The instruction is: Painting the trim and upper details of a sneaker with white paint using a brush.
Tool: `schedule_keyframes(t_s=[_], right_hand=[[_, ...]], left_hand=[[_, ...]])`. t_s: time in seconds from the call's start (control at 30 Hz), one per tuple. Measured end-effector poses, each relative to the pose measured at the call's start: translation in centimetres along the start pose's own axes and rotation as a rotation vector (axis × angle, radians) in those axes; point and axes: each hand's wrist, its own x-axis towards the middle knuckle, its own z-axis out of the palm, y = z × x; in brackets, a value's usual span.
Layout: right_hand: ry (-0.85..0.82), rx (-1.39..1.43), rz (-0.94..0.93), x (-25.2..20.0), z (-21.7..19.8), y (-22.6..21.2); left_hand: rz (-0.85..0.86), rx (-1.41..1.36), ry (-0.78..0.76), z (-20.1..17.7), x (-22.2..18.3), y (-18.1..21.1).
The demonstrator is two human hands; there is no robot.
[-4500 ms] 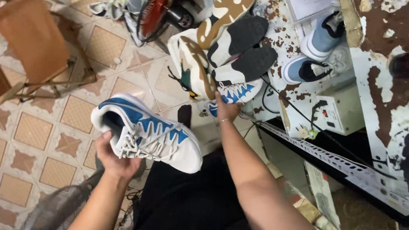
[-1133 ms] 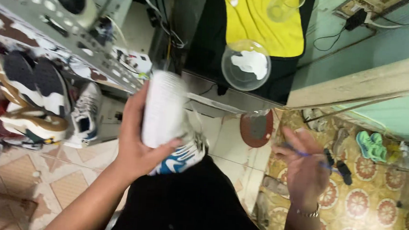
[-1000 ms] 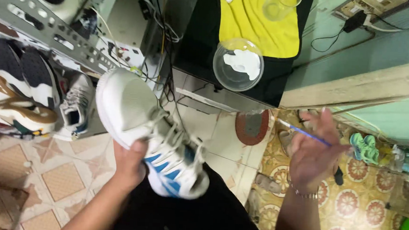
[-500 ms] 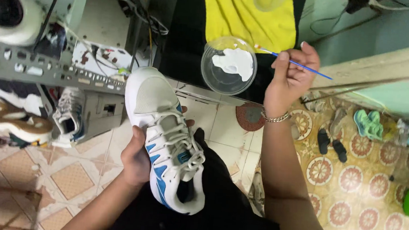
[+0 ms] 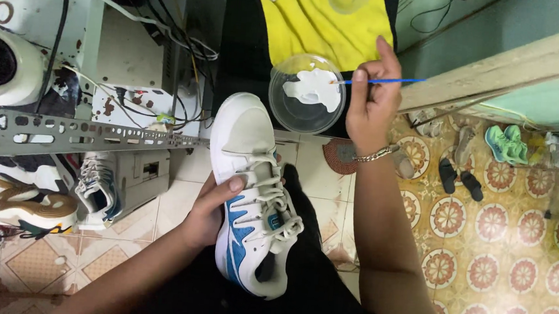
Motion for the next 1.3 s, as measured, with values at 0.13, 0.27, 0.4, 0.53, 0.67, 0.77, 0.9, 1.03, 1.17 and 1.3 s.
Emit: schedule_keyframes(t_s=[0.13,0.27,0.4,0.53,0.67,0.77,0.9,1.03,1.17,1.3], right_hand=[[-0.052,0.003,-0.002,0.1,-0.2,-0.2],[-0.063,0.039,-0.018,0.3,-0.4,0.0],[-0.121,0.031,0.017,0.2,-0.7,0.1],[-0.049,0.255,-0.025,0.0,-1.5,0.7],[0.220,0.596,0.032,-0.1,-3.5,-1.8],[0.232,0.785,0.070,0.0,-5.4,-5.4],[0.182,0.871,0.075,0.1,-7.4,-10.0],[0.066,0.778,0.022,-0.6,-9.2,-10.5],[0.066,0.699,0.001,-0.6,-8.5,-12.7],[0.057,0.471,-0.114,-0.6,-8.2,-13.8]], left_hand=[[0.027,-0.058,-0.017,0.7,0.7,-0.8],[0.103,-0.060,-0.016,2.6,1.6,-1.1],[0.151,-0.084,-0.001,3.1,2.1,-2.9],[0.164,-0.118,0.062,3.9,3.2,-4.6],[0.226,-0.008,0.174,5.7,3.7,-5.5],[0.271,0.096,0.172,8.2,3.7,-4.8],[0.453,0.274,0.081,9.9,4.0,-5.3],[0.429,0.168,0.027,11.5,3.5,-4.5],[0.475,0.399,0.114,12.0,2.9,-3.7],[0.377,0.382,0.149,12.4,2.3,-3.5]])
